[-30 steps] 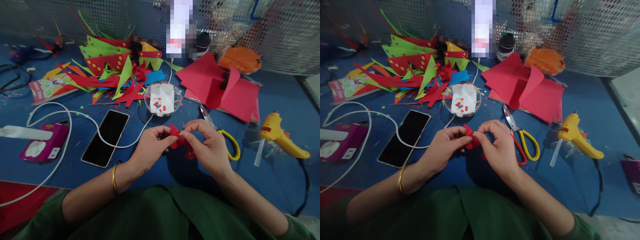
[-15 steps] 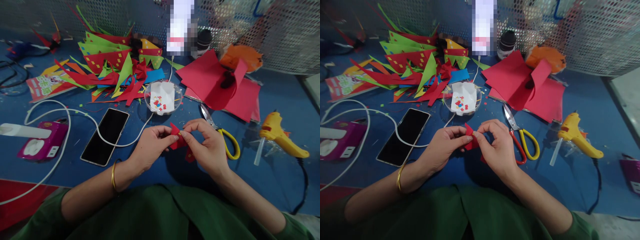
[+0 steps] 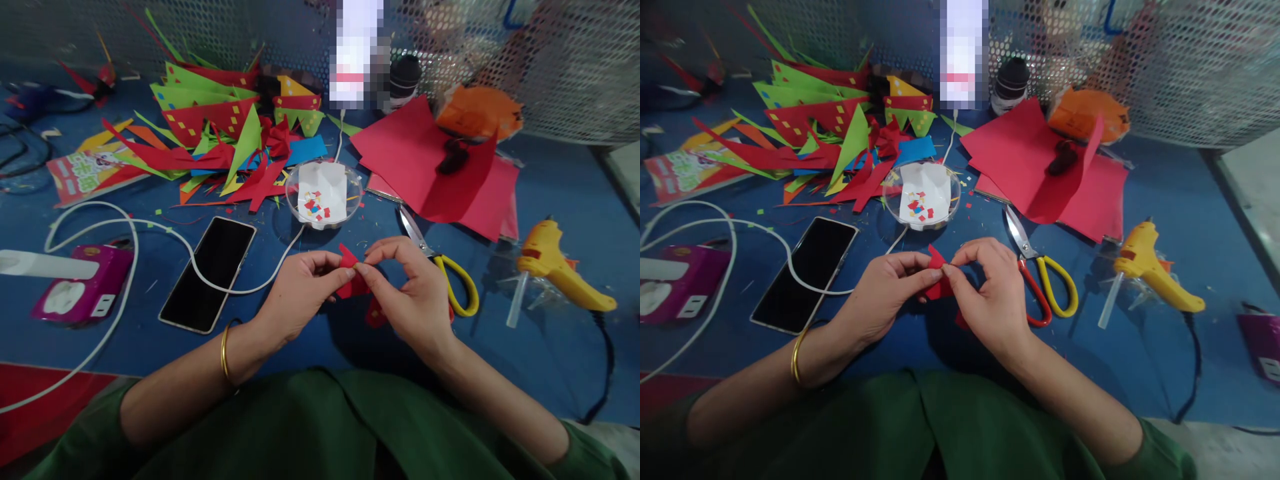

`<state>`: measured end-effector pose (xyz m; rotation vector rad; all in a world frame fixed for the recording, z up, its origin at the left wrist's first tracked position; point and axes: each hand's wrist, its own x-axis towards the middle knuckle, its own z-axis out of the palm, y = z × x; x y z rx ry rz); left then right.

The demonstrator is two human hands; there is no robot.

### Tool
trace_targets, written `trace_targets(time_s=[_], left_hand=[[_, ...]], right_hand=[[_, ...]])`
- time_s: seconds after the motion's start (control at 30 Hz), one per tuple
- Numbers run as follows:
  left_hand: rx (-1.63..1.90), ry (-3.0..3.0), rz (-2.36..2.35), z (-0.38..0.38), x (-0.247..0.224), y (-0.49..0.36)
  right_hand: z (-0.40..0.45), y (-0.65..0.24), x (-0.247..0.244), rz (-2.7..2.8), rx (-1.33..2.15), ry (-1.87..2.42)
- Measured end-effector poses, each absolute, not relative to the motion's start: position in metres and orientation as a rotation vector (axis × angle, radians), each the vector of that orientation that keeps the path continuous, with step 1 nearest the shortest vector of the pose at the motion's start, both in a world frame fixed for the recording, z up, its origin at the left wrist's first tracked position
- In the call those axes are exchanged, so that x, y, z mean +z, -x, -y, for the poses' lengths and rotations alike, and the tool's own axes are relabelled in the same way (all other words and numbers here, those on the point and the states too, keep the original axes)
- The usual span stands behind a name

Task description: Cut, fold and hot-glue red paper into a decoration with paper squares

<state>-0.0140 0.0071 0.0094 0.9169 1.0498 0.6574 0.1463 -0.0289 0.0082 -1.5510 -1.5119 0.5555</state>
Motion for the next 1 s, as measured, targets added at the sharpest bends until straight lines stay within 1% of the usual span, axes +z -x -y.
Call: trace_targets(time_s=[0.13, 0.2, 0.27, 0.6, 1.0], left_hand=[[0.652, -0.911, -1.065, -0.0068, 0.0102, 0.0144], [0.632, -0.931, -1.086, -0.0064, 0.0104, 0.0146], [0.614, -0.971, -1.109, -0.0062, 0.0109, 0.0145], [0.592, -1.107, -1.148, -0.007, 0.0156, 0.0134], [0.566, -1.11, -1.131, -0.0065, 0.0154, 0.0142]], right_hand=[[0.0273, -0.1502, 0.0105, 1.225, 0.887, 1.531], [0.0262, -0.1527, 0.0116, 1.152, 1.058, 1.524], [0.0254, -0.1543, 0.0127, 1.131, 1.151, 1.528], [0.0248, -0.1508, 0.0123, 1.104, 1.106, 1.517], [0.0254, -0.1493, 0.0097, 1.002, 1.192, 1.498]])
